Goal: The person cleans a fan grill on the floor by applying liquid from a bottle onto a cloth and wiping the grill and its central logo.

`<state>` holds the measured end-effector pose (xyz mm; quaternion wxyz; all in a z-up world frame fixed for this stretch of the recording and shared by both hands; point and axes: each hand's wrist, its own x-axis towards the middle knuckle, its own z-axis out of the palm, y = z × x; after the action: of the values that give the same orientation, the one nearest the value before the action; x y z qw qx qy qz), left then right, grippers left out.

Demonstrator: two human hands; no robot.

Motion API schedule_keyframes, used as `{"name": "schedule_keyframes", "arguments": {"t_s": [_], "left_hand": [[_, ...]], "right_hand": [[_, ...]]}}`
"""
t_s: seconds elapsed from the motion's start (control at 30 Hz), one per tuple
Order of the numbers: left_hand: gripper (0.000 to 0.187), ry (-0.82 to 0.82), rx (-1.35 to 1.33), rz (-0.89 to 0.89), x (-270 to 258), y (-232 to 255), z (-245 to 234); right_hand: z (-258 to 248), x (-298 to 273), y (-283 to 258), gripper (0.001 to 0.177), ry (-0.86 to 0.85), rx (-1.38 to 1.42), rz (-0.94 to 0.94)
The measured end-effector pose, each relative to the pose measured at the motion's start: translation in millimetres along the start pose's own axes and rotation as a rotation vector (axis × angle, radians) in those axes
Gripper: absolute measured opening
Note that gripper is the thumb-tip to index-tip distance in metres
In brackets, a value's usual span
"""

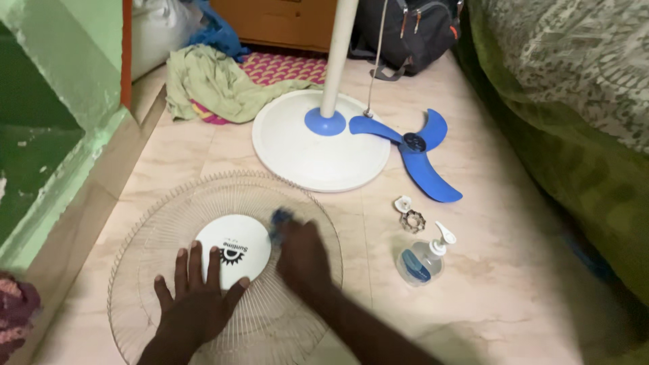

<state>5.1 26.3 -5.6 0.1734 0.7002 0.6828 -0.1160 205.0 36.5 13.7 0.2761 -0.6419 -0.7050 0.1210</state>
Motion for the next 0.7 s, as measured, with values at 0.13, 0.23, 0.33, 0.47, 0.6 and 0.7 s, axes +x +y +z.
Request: {"name": "schedule_keyframes", "arguments": {"t_s": [0.13,0.23,0.33,0.47,0.6,0.7], "left_hand": [[0.095,0.028,0.048,0.032,-0.6,-3.6,1.6],[0.097,0.015,-0.055,0.023,-3.4,0.0,0.4],[0.095,0.087,-0.039,0.043,-11.3,4.1,-0.6],[0.095,0.062,-0.055,0.050,-11.3,4.3,-7.1],[0.094,0.074,-0.068,0.070,-12.4,3.9,-5.3],[0.096,0.054,-0.108,0.059,-15.3,5.5,-6.5]], "right_hand": [[-3.8,-82.0,-15.1,0.057,-0.062,-0.015,-0.528],[-11.3,-38.0,20.8,0.044,-0.257,0.141,-0.473],[-31.8,36.8,44.3,0.036,-0.090,0.049,-0.246],[-25.0,29.9,21.8,0.029,0.021,-0.033,-0.188],[-21.6,-75.7,2.5,0.040,-0.483,0.015,-0.613],[-25.2,-31.8,27.1,0.039,-0.291,0.189,-0.669]]}}
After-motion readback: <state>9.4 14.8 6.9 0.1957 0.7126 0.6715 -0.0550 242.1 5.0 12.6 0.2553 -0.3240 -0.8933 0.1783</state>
